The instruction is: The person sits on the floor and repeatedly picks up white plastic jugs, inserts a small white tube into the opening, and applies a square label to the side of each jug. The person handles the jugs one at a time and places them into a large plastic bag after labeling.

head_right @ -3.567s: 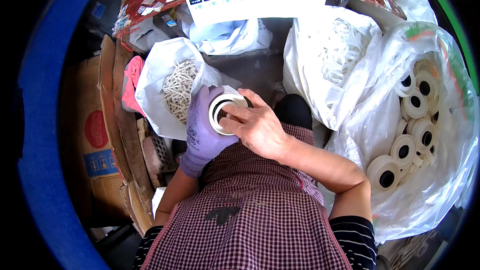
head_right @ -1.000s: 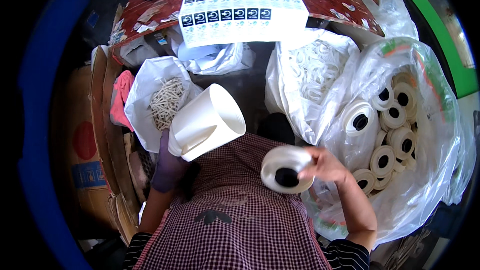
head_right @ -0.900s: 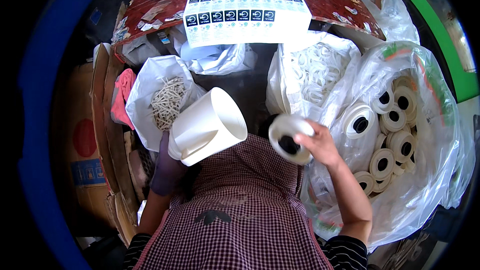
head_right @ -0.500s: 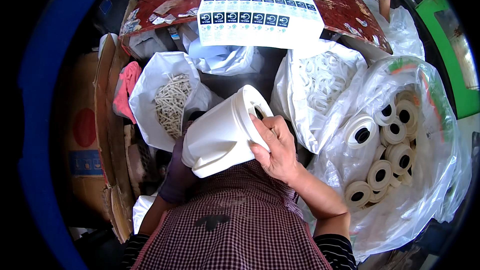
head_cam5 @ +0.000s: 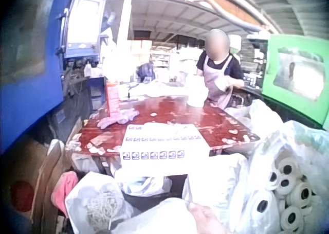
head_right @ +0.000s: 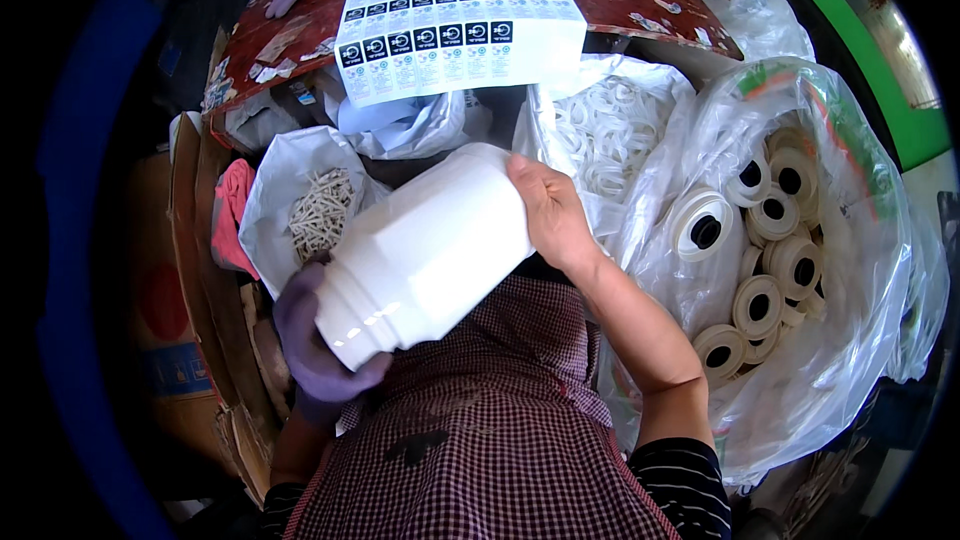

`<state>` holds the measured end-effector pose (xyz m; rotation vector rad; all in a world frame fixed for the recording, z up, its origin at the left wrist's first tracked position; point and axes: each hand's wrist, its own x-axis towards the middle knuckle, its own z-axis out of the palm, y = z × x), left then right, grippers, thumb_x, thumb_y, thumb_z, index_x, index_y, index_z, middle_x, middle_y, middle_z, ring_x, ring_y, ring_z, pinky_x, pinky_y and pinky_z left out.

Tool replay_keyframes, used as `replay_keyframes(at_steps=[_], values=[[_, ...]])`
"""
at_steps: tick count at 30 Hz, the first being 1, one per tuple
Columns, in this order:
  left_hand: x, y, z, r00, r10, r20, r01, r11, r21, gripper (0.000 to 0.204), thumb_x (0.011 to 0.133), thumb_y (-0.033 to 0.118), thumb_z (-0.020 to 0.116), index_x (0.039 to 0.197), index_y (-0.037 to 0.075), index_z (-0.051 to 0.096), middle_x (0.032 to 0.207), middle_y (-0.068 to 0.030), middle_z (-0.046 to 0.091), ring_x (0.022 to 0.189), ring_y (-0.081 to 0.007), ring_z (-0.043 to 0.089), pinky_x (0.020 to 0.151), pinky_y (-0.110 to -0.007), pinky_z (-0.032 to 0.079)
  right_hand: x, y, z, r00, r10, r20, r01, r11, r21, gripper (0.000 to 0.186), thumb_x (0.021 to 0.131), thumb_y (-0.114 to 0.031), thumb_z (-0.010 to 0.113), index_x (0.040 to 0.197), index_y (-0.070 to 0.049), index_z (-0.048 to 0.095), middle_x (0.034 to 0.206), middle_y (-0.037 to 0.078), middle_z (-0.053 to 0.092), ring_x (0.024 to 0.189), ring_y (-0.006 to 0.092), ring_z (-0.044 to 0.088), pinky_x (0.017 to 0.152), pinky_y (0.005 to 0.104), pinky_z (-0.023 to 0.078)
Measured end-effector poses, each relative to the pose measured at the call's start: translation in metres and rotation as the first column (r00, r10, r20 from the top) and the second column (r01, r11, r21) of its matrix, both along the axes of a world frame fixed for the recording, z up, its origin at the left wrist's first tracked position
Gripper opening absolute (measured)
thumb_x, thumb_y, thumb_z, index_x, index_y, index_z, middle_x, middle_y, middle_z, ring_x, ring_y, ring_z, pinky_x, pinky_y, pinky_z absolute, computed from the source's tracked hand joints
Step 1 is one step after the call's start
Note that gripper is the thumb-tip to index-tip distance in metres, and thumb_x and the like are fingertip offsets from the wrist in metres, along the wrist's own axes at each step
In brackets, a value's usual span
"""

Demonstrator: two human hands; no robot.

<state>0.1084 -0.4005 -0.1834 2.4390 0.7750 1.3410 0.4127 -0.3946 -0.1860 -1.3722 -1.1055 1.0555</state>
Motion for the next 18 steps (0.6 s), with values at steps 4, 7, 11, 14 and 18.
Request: replay_keyframes(at_steps=[4, 7, 11, 14, 18], values=[[0.013, -0.007, -0.038, 0.827, 0.174, 0.534, 0.122, 0.873, -0.473, 0.09, 0.075, 0.038, 0.079, 0.14, -0.003, 0.032, 0.135, -0.0232, 0.046, 0.12, -0.0355, 0.052, 0.1, -0.046, 0.046, -0.022, -0.01, 0.017, 0.985, -0.139, 0.104, 0.118, 0.975, 0.187, 0.05, 0.106, -0.039, 0.042, 0.118, 0.004, 0.064, 0.09, 0.008, 0.067, 0.081, 0.012, 0.06, 0.072, 0.0247, 0.048], [0.018, -0.004, -0.063, 0.719, 0.373, 0.587, 0.182, 0.714, -0.676, 0.072, 0.088, 0.038, 0.067, 0.138, -0.005, 0.039, 0.131, -0.0203, 0.053, 0.119, -0.0295, 0.055, 0.099, -0.043, 0.046, -0.021, -0.032, 0.019, 0.903, -0.197, 0.383, 0.036, 0.921, 0.389, 0.041, 0.103, -0.028, 0.048, 0.126, 0.003, 0.061, 0.091, 0.011, 0.063, 0.079, 0.0171, 0.058, 0.068, 0.0285, 0.046], [0.028, 0.0, -0.059, 0.901, 0.2, 0.386, 0.345, 0.211, -0.915, 0.067, 0.087, 0.024, 0.072, 0.142, 0.0, 0.04, 0.133, -0.0172, 0.055, 0.119, -0.0243, 0.057, 0.103, -0.041, 0.045, -0.024, -0.044, 0.023, 0.762, -0.19, 0.619, -0.375, 0.649, 0.661, 0.045, 0.095, -0.033, 0.058, 0.122, 0.002, 0.065, 0.084, 0.012, 0.052, 0.071, 0.0245, 0.055, 0.06, 0.0348, 0.048], [0.039, -0.01, -0.051, 0.834, 0.046, 0.551, 0.544, 0.109, -0.832, 0.058, 0.092, 0.015, 0.066, 0.143, 0.002, 0.04, 0.135, -0.0153, 0.055, 0.122, -0.0242, 0.056, 0.104, -0.04, 0.046, -0.022, -0.057, 0.044, 0.638, -0.142, 0.757, -0.601, 0.522, 0.605, 0.047, 0.089, -0.041, 0.063, 0.112, -0.001, 0.072, 0.086, 0.011, 0.05, 0.071, 0.0251, 0.056, 0.059, 0.0351, 0.049], [0.03, -0.016, -0.097, 0.871, 0.049, 0.489, 0.468, 0.221, -0.856, 0.053, 0.094, 0.01, 0.062, 0.142, 0.002, 0.041, 0.136, -0.0152, 0.054, 0.121, -0.0245, 0.057, 0.104, -0.04, 0.046, -0.01, -0.064, 0.018, 0.727, -0.096, 0.679, -0.55, 0.51, 0.661, 0.044, 0.089, -0.039, 0.063, 0.11, -0.002, 0.073, 0.086, 0.011, 0.05, 0.072, 0.0273, 0.057, 0.06, 0.0384, 0.049]])
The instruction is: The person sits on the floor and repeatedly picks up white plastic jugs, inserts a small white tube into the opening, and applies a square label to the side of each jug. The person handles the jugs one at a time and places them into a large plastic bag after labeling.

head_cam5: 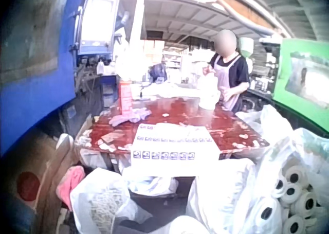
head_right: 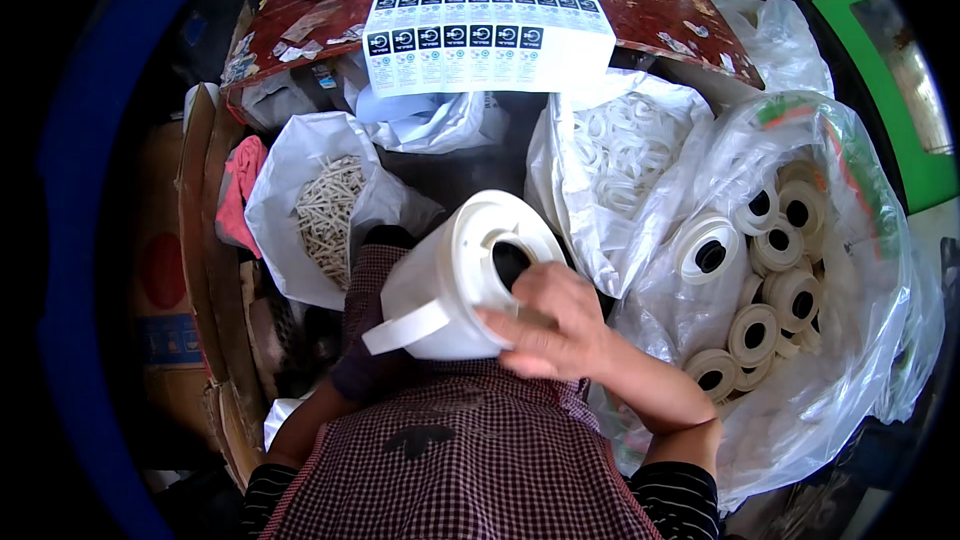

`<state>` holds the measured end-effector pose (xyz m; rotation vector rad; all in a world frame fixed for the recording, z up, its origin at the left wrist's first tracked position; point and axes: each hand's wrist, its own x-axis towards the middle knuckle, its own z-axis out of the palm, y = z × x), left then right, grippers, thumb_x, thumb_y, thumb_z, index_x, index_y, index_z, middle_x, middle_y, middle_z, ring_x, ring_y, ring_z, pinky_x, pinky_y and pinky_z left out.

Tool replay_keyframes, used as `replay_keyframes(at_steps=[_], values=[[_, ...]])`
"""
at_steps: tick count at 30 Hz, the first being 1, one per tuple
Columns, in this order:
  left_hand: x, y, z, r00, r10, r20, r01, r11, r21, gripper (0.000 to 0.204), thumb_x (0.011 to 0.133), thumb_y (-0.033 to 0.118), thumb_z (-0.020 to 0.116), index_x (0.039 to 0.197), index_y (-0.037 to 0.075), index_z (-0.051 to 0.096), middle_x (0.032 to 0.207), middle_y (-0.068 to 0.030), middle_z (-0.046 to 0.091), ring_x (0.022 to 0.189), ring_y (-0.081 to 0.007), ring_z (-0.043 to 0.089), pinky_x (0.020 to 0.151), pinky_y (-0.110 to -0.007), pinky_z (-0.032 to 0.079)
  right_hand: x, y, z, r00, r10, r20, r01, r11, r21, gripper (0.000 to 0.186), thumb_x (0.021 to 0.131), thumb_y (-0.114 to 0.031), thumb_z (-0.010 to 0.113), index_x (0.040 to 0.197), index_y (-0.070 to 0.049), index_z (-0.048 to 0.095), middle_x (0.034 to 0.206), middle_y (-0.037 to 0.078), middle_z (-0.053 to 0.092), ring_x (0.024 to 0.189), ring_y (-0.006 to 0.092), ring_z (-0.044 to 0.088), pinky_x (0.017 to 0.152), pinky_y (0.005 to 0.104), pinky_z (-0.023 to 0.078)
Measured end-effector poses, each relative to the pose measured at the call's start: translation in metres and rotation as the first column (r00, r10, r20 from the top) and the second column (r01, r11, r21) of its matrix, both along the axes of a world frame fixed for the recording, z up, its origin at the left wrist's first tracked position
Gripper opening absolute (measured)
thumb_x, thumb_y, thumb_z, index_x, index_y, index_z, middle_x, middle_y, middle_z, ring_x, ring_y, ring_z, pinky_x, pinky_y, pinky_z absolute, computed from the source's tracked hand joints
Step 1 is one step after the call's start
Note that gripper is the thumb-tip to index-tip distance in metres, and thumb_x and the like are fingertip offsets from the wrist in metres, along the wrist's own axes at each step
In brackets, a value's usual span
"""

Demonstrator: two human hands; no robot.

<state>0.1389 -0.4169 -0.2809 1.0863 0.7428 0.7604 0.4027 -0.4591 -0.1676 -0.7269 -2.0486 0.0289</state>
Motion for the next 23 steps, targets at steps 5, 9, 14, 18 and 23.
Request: replay_keyframes(at_steps=[5, 9, 14, 18, 23], values=[[0.003, 0.011, 0.021, 0.978, 0.199, -0.067, -0.197, 0.98, 0.032, 0.042, 0.1, 0.018, 0.052, 0.137, 0.001, 0.045, 0.13, -0.0155, 0.058, 0.116, -0.0243, 0.06, 0.097, -0.037, 0.05, -0.003, 0.006, -0.032, 0.955, -0.226, -0.19, 0.165, 0.943, -0.29, 0.044, 0.094, -0.032, 0.059, 0.121, 0.002, 0.065, 0.094, 0.015, 0.058, 0.082, 0.0263, 0.058, 0.071, 0.0352, 0.048], [-0.025, 0.026, 0.011, 0.937, 0.32, -0.139, -0.308, 0.946, 0.103, 0.035, 0.099, 0.014, 0.053, 0.131, 0.0, 0.049, 0.12, -0.0153, 0.062, 0.109, -0.0228, 0.062, 0.09, -0.035, 0.052, 0.034, 0.024, -0.018, 0.892, -0.389, -0.23, 0.279, 0.874, -0.397, 0.059, 0.101, -0.047, 0.038, 0.126, 0.001, 0.061, 0.119, 0.02, 0.059, 0.108, 0.0305, 0.057, 0.095, 0.0396, 0.043], [-0.001, 0.021, 0.013, 0.854, 0.493, -0.166, -0.458, 0.864, 0.211, 0.044, 0.101, 0.031, 0.045, 0.125, -0.004, 0.057, 0.12, -0.0139, 0.062, 0.109, -0.02, 0.059, 0.095, -0.032, 0.046, 0.031, 0.067, -0.067, 0.758, -0.297, -0.581, -0.336, 0.586, -0.738, 0.081, 0.098, -0.067, 0.026, 0.152, -0.006, 0.029, 0.155, 0.017, 0.032, 0.143, 0.0323, 0.028, 0.117, 0.0459, 0.021], [-0.009, 0.022, 0.02, 0.862, 0.45, -0.236, -0.365, 0.871, 0.329, 0.042, 0.101, 0.028, 0.042, 0.124, -0.004, 0.057, 0.119, -0.0138, 0.062, 0.108, -0.0221, 0.058, 0.096, -0.035, 0.044, 0.022, 0.067, -0.039, 0.82, -0.434, -0.373, -0.037, 0.61, -0.791, 0.093, 0.093, -0.075, 0.021, 0.154, -0.005, 0.02, 0.158, 0.017, 0.026, 0.147, 0.0327, 0.022, 0.119, 0.0469, 0.017], [-0.018, 0.027, 0.0, 0.879, 0.452, -0.151, -0.448, 0.892, 0.062, 0.045, 0.101, 0.03, 0.044, 0.134, -0.001, 0.052, 0.126, -0.0147, 0.06, 0.114, -0.0234, 0.058, 0.1, -0.035, 0.043, 0.05, 0.053, -0.05, 0.707, -0.522, -0.477, -0.121, 0.576, -0.808, 0.096, 0.092, -0.076, 0.019, 0.155, -0.004, 0.015, 0.161, 0.016, 0.018, 0.15, 0.0321, 0.011, 0.119, 0.0518, 0.009]])
